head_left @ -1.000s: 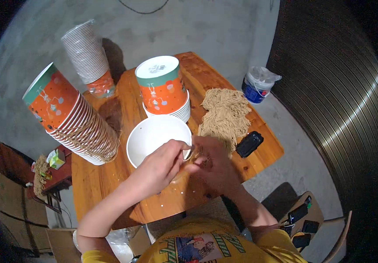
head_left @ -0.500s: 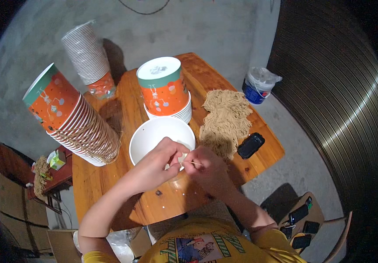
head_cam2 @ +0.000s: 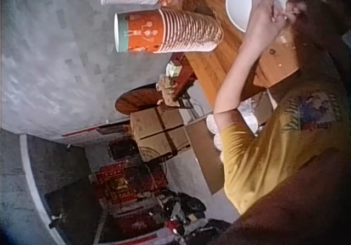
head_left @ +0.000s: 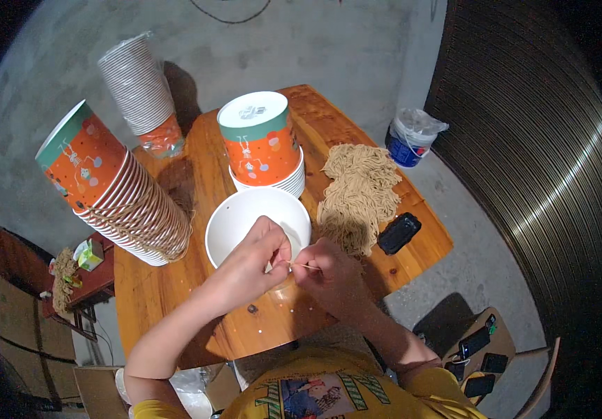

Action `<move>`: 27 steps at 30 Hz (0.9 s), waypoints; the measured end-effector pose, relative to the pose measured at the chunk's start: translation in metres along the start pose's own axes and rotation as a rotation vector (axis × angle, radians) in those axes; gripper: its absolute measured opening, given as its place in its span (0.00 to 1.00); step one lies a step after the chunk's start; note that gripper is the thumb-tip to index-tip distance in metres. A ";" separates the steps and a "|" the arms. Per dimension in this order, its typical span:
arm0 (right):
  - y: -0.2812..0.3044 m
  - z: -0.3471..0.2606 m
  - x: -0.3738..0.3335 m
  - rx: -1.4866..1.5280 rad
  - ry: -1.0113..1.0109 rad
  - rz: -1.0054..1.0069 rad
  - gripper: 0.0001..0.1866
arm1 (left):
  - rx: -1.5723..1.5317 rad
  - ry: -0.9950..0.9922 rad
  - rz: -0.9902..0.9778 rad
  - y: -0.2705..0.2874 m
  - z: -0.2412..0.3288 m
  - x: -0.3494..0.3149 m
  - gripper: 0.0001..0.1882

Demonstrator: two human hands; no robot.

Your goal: Tying rubber bands around stacks of paper cups.

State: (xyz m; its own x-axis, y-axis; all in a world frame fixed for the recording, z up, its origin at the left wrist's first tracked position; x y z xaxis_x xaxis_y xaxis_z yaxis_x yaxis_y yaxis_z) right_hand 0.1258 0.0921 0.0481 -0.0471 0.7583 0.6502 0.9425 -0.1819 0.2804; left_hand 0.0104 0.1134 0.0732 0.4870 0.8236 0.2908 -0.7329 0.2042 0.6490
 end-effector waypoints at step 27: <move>-0.004 0.001 -0.006 -0.134 -0.048 -0.070 0.07 | -0.050 0.183 0.149 0.001 -0.010 -0.010 0.06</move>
State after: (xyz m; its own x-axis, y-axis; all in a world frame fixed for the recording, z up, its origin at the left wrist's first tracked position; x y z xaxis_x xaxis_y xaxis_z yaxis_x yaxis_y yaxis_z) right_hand 0.1229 0.0884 0.0424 -0.0925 0.8003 0.5924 0.8849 -0.2067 0.4174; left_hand 0.0000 0.1106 0.0634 0.2807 0.9278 0.2458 -0.8150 0.0951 0.5716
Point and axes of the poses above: each hand's wrist, its own x-axis towards the middle knuckle, its own y-axis out of the back of the hand, z = x × y, the point moved 8 cm from there along x, towards the middle knuckle, and after that the axes turned 7 degrees about z, right-handed, at the moved point
